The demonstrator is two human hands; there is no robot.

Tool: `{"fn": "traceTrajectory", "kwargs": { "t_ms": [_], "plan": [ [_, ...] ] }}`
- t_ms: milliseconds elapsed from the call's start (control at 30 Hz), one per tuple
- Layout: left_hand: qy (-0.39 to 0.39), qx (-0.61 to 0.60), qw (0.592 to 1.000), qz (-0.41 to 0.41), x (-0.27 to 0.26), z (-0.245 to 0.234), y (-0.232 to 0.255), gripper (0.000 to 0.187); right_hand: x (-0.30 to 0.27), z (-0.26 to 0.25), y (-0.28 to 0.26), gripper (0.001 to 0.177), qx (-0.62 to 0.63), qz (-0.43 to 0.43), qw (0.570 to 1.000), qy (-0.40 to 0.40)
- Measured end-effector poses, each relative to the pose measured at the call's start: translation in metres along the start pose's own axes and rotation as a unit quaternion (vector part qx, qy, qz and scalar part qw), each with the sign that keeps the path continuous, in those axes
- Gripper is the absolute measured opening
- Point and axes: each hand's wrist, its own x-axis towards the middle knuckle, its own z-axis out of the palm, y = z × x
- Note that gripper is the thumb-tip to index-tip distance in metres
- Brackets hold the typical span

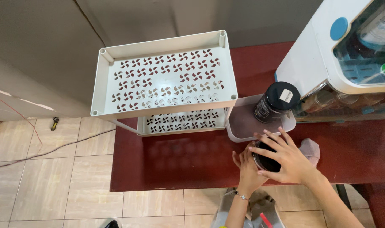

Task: The person wipes the exterior of two black supplement containers with a cloth on a red table, then places them into a small plastic bin. The person also opens a silver travel mug and places it on the table.

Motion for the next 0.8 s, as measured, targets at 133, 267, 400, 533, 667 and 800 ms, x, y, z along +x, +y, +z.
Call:
{"fn": "traceTrajectory", "kwargs": {
  "t_ms": [133, 267, 400, 533, 667, 800],
  "plan": [
    [-0.014, -0.002, 1.0, -0.02, 0.0, 0.003, -0.003, 0.099, -0.008, 0.02, 0.001, 0.058, -0.054, 0.046, 0.997, 0.042],
    [-0.006, 0.026, 1.0, -0.005, -0.004, 0.009, -0.004, 0.096, -0.011, 0.045, -0.028, 0.058, -0.13, 0.189, 0.965, 0.126],
    [-0.005, 0.032, 0.999, 0.006, -0.004, 0.008, -0.006, 0.096, -0.005, 0.053, -0.042, 0.08, -0.159, 0.25, 0.944, 0.148],
    [-0.007, -0.021, 1.0, -0.01, 0.0, 0.003, -0.002, 0.102, -0.018, 0.026, -0.036, 0.091, -0.134, 0.167, 0.975, 0.062],
    [-0.028, -0.045, 0.998, -0.025, 0.0, -0.004, 0.003, 0.108, -0.027, 0.005, -0.025, 0.086, -0.129, 0.165, 0.975, -0.07],
    [0.005, -0.038, 0.999, -0.029, 0.002, -0.001, 0.005, 0.105, -0.016, 0.017, -0.015, 0.087, -0.173, 0.247, 0.949, -0.097]
  ]
}}
